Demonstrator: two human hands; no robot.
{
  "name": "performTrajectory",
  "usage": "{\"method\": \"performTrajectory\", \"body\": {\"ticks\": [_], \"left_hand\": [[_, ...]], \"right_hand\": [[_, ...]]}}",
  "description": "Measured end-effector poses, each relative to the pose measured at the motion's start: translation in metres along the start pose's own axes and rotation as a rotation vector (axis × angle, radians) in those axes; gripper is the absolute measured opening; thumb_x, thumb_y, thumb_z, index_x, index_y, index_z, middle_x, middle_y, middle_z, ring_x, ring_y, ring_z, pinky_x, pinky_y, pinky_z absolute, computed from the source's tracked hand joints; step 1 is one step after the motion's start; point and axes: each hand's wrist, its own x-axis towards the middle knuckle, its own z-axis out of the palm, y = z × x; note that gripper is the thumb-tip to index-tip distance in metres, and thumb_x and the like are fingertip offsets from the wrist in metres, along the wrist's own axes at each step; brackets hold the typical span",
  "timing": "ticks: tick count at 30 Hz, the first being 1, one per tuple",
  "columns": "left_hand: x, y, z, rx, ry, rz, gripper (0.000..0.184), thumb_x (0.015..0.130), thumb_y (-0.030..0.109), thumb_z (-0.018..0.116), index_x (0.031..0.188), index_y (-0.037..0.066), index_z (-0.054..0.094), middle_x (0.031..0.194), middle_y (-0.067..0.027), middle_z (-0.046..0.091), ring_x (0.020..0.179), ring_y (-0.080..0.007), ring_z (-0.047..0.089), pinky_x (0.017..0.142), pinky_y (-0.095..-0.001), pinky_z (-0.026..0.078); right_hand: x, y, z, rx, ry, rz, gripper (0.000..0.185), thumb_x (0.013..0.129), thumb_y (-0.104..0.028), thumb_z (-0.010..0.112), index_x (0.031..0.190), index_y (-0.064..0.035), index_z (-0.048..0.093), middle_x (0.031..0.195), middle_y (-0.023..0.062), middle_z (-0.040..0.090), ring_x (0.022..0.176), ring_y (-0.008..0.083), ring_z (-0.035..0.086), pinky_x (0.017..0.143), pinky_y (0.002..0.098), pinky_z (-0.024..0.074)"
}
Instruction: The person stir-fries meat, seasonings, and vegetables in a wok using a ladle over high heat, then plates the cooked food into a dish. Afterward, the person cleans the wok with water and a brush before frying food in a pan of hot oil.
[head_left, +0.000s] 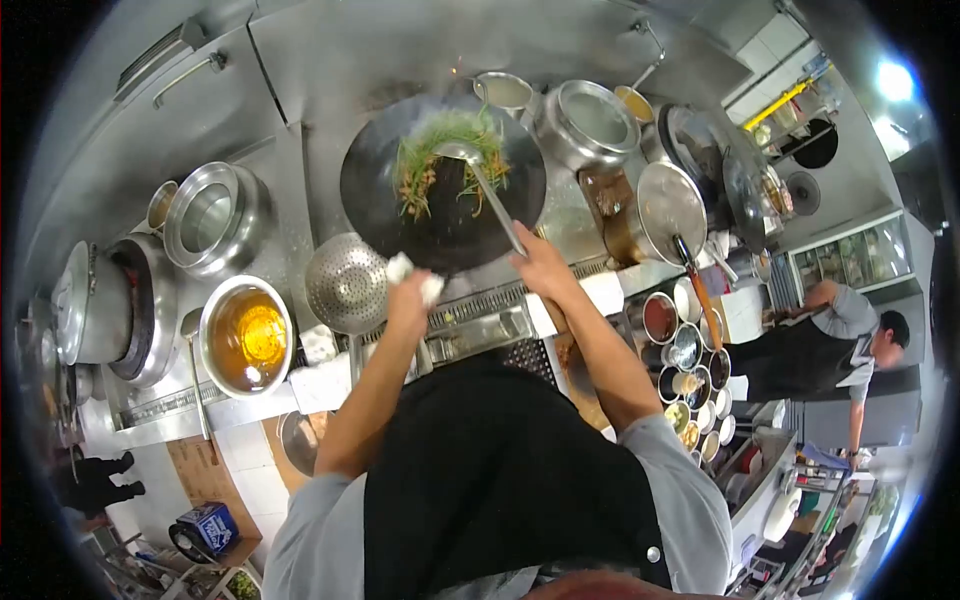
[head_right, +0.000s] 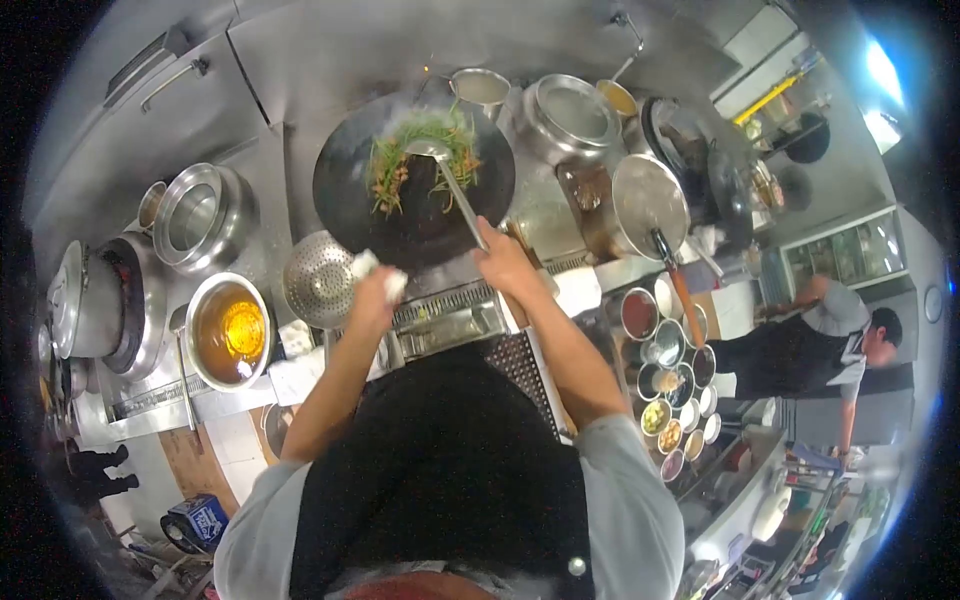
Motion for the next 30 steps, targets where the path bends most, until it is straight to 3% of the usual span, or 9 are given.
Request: {"method": "performTrajectory", "body": {"ticks": [2, 4, 7, 10, 13, 16, 18, 24, 30], "left_hand": [[-0.039, 0.004, -0.004, -0.027, 0.088, 0.031, 0.010, 0.091, 0.011, 0.065, 0.099, 0.006, 0.064, 0.090, -0.0068, 0.069, 0.069, -0.0210, 0.066, 0.054, -0.0331, 0.050], [-0.050, 0.022, 0.004, 0.046, 0.099, -0.070, 0.011, 0.089, 0.011, 0.066, 0.100, 0.007, 0.063, 0.086, -0.0050, 0.067, 0.069, -0.0204, 0.066, 0.052, -0.0321, 0.049], [-0.005, 0.032, 0.025, 0.004, 0.040, -0.042, 0.013, 0.089, 0.015, 0.068, 0.101, 0.010, 0.064, 0.084, -0.0046, 0.068, 0.068, -0.0194, 0.066, 0.050, -0.0311, 0.047], [0.025, 0.029, 0.031, 0.126, 0.014, -0.072, 0.021, 0.097, 0.033, 0.066, 0.102, 0.013, 0.064, 0.084, -0.0037, 0.068, 0.067, -0.0180, 0.065, 0.054, -0.0314, 0.049], [-0.016, 0.028, 0.032, 0.095, -0.017, -0.090, 0.051, 0.099, 0.065, 0.056, 0.108, 0.015, 0.064, 0.089, -0.0009, 0.069, 0.072, -0.0148, 0.066, 0.055, -0.0317, 0.050], [-0.046, -0.031, -0.030, 0.070, -0.138, -0.008, 0.034, 0.098, 0.020, 0.069, 0.129, 0.007, 0.064, 0.107, -0.0053, 0.070, 0.095, -0.0202, 0.069, 0.080, -0.0388, 0.058], [-0.125, -0.034, -0.034, 0.271, -0.202, -0.058, 0.041, 0.090, 0.005, 0.069, 0.129, -0.005, 0.062, 0.115, -0.0127, 0.071, 0.096, -0.0223, 0.071, 0.082, -0.0349, 0.058], [-0.207, -0.133, -0.087, 1.595, -0.162, 0.039, 0.050, 0.081, 0.017, 0.077, 0.122, -0.009, 0.065, 0.114, -0.0215, 0.074, 0.109, -0.0356, 0.070, 0.090, -0.0442, 0.055], [-0.205, -0.156, -0.084, 1.774, -0.296, 0.004, 0.050, 0.081, 0.018, 0.077, 0.121, -0.009, 0.066, 0.114, -0.0222, 0.074, 0.109, -0.0363, 0.070, 0.091, -0.0446, 0.055]], "right_hand": [[-0.003, -0.056, -0.047, 0.006, 0.046, -0.002, 0.068, 0.097, -0.015, 0.065, 0.159, -0.0059, 0.037, 0.094, 0.0126, 0.070, 0.078, 0.0199, 0.068, 0.070, 0.0320, 0.0548], [-0.009, -0.119, -0.114, 0.433, -0.317, 0.691, 0.069, 0.096, -0.011, 0.066, 0.158, -0.0036, 0.037, 0.116, 0.0186, 0.072, 0.102, 0.0248, 0.069, 0.090, 0.0351, 0.0535], [-0.022, -0.098, -0.078, 0.468, -0.023, 0.449, 0.067, 0.093, -0.008, 0.067, 0.155, -0.0018, 0.041, 0.138, 0.0285, 0.062, 0.126, 0.0251, 0.063, 0.102, 0.0358, 0.0489], [-0.014, -0.065, -0.018, 0.282, 0.084, 0.194, 0.065, 0.096, -0.009, 0.066, 0.156, -0.0036, 0.042, 0.098, 0.0090, 0.070, 0.089, 0.0168, 0.064, 0.085, 0.0326, 0.0529], [-0.017, -0.051, 0.008, 0.340, -0.176, 0.418, 0.059, 0.098, -0.014, 0.066, 0.153, -0.0025, 0.047, 0.104, 0.0086, 0.070, 0.095, 0.0167, 0.065, 0.088, 0.0312, 0.0530], [-0.044, -0.039, -0.007, 0.606, -0.105, 0.533, 0.057, 0.099, -0.027, 0.066, 0.148, -0.0020, 0.051, 0.133, 0.0224, 0.067, 0.116, 0.0311, 0.068, 0.100, 0.0366, 0.0514], [-0.091, -0.038, -0.038, 0.743, 0.065, 0.573, 0.047, 0.100, -0.033, 0.066, 0.136, -0.0026, 0.063, 0.118, 0.0197, 0.073, 0.105, 0.0309, 0.071, 0.095, 0.0365, 0.0533], [-0.418, 0.031, -0.058, 0.679, -0.661, 0.259, 0.048, 0.102, -0.045, 0.054, 0.100, -0.0027, 0.077, 0.086, 0.0207, 0.072, 0.082, 0.0344, 0.069, 0.078, 0.0453, 0.0537], [-0.773, 0.051, -0.164, 0.039, -0.260, 1.572, 0.048, 0.092, -0.052, 0.067, 0.094, -0.0046, 0.077, 0.084, 0.0185, 0.075, 0.076, 0.0370, 0.073, 0.071, 0.0497, 0.0582]]}}
